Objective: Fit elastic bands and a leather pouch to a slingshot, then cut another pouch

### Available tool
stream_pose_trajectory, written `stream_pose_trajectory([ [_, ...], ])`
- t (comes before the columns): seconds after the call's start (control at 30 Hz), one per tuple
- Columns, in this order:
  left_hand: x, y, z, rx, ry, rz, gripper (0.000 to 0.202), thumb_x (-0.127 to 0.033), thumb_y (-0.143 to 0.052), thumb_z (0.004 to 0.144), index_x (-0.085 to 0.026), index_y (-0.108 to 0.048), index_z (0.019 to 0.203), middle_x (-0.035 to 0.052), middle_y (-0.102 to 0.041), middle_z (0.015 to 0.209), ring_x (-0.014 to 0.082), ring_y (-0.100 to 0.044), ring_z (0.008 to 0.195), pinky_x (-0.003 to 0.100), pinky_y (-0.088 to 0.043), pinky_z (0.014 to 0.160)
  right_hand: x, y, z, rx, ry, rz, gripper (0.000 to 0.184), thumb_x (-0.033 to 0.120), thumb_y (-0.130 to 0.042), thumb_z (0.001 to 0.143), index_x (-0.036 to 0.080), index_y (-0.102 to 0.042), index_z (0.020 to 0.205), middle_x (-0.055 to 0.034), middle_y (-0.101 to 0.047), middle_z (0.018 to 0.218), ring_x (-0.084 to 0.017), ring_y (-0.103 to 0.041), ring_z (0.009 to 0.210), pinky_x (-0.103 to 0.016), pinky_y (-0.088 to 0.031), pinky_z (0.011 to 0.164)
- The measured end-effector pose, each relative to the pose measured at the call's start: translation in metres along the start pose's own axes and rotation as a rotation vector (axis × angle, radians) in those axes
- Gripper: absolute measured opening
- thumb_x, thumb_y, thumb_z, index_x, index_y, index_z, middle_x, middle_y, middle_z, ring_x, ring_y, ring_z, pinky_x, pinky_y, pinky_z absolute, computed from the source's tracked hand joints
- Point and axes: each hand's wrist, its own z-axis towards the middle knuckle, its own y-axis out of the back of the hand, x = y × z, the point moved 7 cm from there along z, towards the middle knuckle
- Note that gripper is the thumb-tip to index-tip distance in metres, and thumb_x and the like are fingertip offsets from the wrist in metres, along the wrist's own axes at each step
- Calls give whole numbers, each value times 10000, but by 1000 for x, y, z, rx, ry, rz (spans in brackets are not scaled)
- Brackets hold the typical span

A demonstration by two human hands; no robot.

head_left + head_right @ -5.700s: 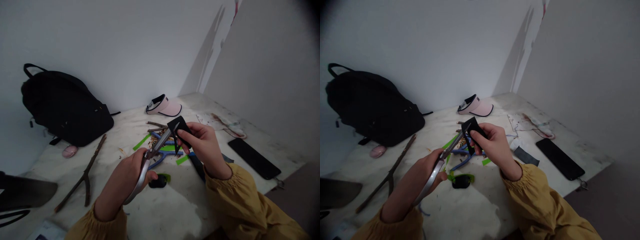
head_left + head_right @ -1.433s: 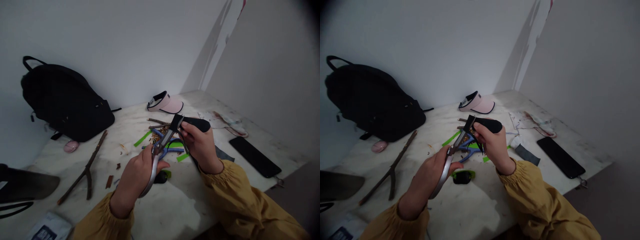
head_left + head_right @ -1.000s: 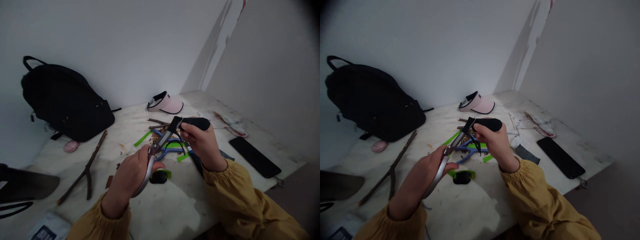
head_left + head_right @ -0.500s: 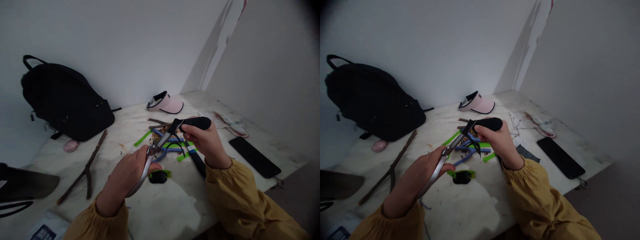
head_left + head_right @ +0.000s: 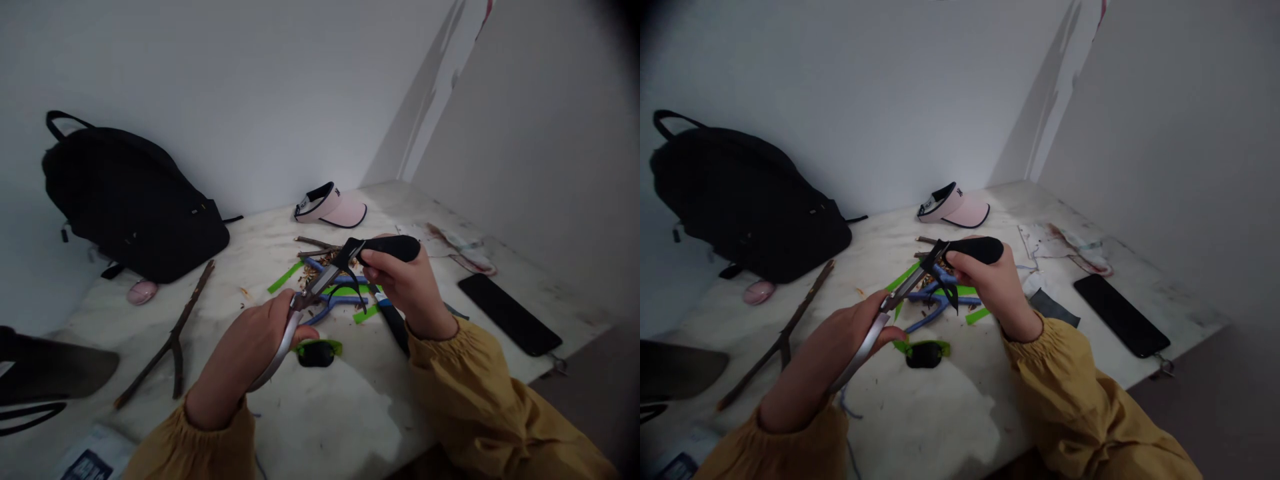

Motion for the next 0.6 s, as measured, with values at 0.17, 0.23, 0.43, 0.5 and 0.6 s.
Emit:
stream_pose_trajectory([
  [0.17,1,1,0,12,-27,11,404,-558,-464,889,-176,-528,1002,70,-699,828,254,-691,692,329,-487,583,3,7,3,26,5,-55,165,205,-766,655,160,-610,630,67,-482,455,-41,-390,386,-184,-286,374],
  [0.23,0,-1,1,17,-42,32,409,-566,-458,889,-175,-527,988,70,-702,824,250,-692,687,325,-490,586,4,10,4,38,12,-92,168,216,-769,658,161,-612,638,70,-473,443,-46,-396,385,-184,-284,372],
  [0.43,-3,-4,1,-24,-100,40,436,-574,-421,898,-163,-522,1003,69,-706,802,246,-694,679,325,-493,582,7,14,4,93,3,-190,203,244,-772,675,153,-601,610,60,-482,424,-42,-399,365,-169,-222,342],
  [0.5,-4,-3,1,-24,-104,37,446,-578,-399,905,-160,-525,996,68,-705,780,244,-689,659,324,-488,570,9,14,4,108,-16,-204,229,247,-769,679,152,-584,583,60,-476,414,-36,-388,360,-164,-216,337],
  [0.6,-5,-1,1,-8,-101,15,452,-571,-375,918,-153,-524,1002,61,-702,755,226,-675,617,308,-472,549,10,15,4,116,-36,-222,211,250,-765,677,151,-599,594,59,-479,412,-33,-385,359,-161,-220,335],
])
